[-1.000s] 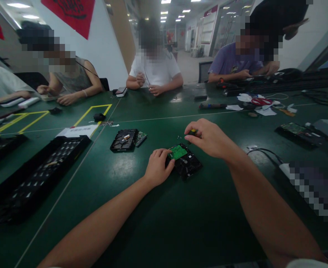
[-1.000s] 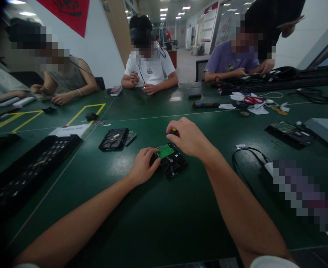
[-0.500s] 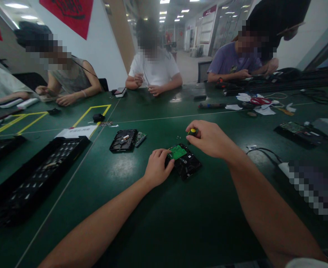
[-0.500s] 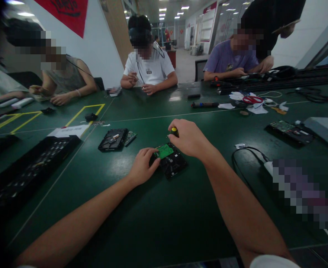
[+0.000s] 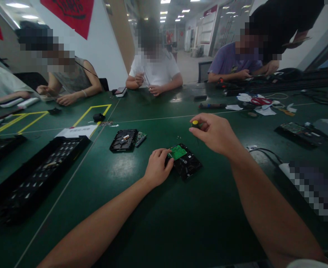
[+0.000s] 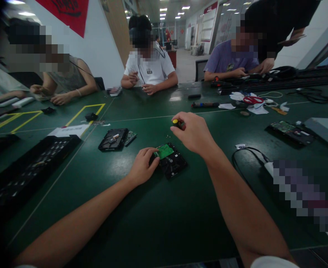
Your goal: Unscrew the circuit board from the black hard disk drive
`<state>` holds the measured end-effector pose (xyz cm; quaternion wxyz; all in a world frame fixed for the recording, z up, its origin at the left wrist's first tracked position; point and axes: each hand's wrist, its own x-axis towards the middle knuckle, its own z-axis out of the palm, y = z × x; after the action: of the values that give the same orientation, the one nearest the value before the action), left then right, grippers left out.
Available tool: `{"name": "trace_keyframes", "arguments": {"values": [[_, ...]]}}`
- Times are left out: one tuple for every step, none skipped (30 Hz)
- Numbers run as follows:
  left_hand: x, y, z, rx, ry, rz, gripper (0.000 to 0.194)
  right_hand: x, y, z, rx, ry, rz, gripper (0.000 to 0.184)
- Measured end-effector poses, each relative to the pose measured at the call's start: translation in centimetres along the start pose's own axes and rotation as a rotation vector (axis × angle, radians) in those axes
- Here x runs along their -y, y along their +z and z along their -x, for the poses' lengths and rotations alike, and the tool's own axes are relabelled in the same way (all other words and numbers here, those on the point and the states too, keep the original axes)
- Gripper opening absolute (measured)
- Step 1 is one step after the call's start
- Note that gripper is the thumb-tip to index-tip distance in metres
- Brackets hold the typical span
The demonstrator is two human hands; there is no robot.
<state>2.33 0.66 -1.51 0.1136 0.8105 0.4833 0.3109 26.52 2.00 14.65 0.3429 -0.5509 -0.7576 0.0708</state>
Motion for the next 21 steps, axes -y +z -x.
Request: {"name": "trace_keyframes", "arguments": {"values": [[0.01,0.03,0.02,-0.003,0.002,-0.001,0.035,-0.05,-0.03,-0.02,0.001,-0.008,0.006,0.022],[0.03,0.06,0.04,-0.005,0.005,-0.005,0.035,-0.11,-0.04,-0.06,0.005,-0.017,0.011,0.022],[0.03,0.08,0.07,-0.005,0.01,-0.01,0.035,-0.18,-0.01,-0.1,0.013,-0.026,0.016,0.022],[0.04,0.09,0.11,-0.004,0.015,-0.016,0.036,-0.26,0.06,-0.15,0.023,-0.034,0.021,0.022],[0.04,0.09,0.15,-0.003,0.02,-0.021,0.036,-0.35,0.14,-0.22,0.037,-0.04,0.027,0.021],[0.04,0.1,0.18,-0.001,0.026,-0.025,0.037,-0.44,0.24,-0.29,0.051,-0.041,0.034,0.02],[0.04,0.1,0.2,0.0,0.032,-0.028,0.036,-0.53,0.33,-0.36,0.065,-0.038,0.041,0.018],[0.05,0.11,0.22,0.001,0.036,-0.032,0.036,-0.6,0.42,-0.43,0.076,-0.032,0.047,0.017],[0.06,0.13,0.22,0.001,0.038,-0.035,0.035,-0.65,0.48,-0.49,0.085,-0.024,0.053,0.016],[0.07,0.14,0.22,0.001,0.039,-0.038,0.035,-0.69,0.53,-0.53,0.092,-0.017,0.06,0.016],[0.09,0.15,0.2,0.003,0.039,-0.039,0.035,-0.69,0.56,-0.56,0.098,-0.013,0.068,0.016],[0.1,0.16,0.18,0.004,0.038,-0.04,0.035,-0.69,0.58,-0.57,0.104,-0.011,0.077,0.017],[0.11,0.17,0.16,0.006,0.037,-0.039,0.036,-0.67,0.58,-0.57,0.111,-0.01,0.084,0.017],[0.11,0.17,0.15,0.007,0.036,-0.038,0.036,-0.65,0.58,-0.55,0.118,-0.009,0.09,0.018],[0.1,0.16,0.13,0.006,0.035,-0.037,0.036,-0.63,0.59,-0.52,0.127,-0.006,0.094,0.018],[0.09,0.15,0.13,0.006,0.033,-0.035,0.036,-0.63,0.6,-0.49,0.137,-0.002,0.096,0.018],[0.07,0.13,0.13,0.006,0.032,-0.034,0.036,-0.64,0.62,-0.46,0.147,0.004,0.096,0.019],[0.04,0.11,0.13,0.005,0.029,-0.033,0.036,-0.66,0.65,-0.43,0.156,0.012,0.098,0.019],[0.01,0.09,0.14,0.005,0.026,-0.032,0.036,-0.7,0.69,-0.4,0.165,0.018,0.101,0.019],[-0.01,0.07,0.15,0.007,0.023,-0.029,0.036,-0.74,0.73,-0.39,0.176,0.023,0.105,0.02],[-0.04,0.06,0.16,0.008,0.02,-0.027,0.036,-0.79,0.79,-0.39,0.184,0.026,0.109,0.02]]}}
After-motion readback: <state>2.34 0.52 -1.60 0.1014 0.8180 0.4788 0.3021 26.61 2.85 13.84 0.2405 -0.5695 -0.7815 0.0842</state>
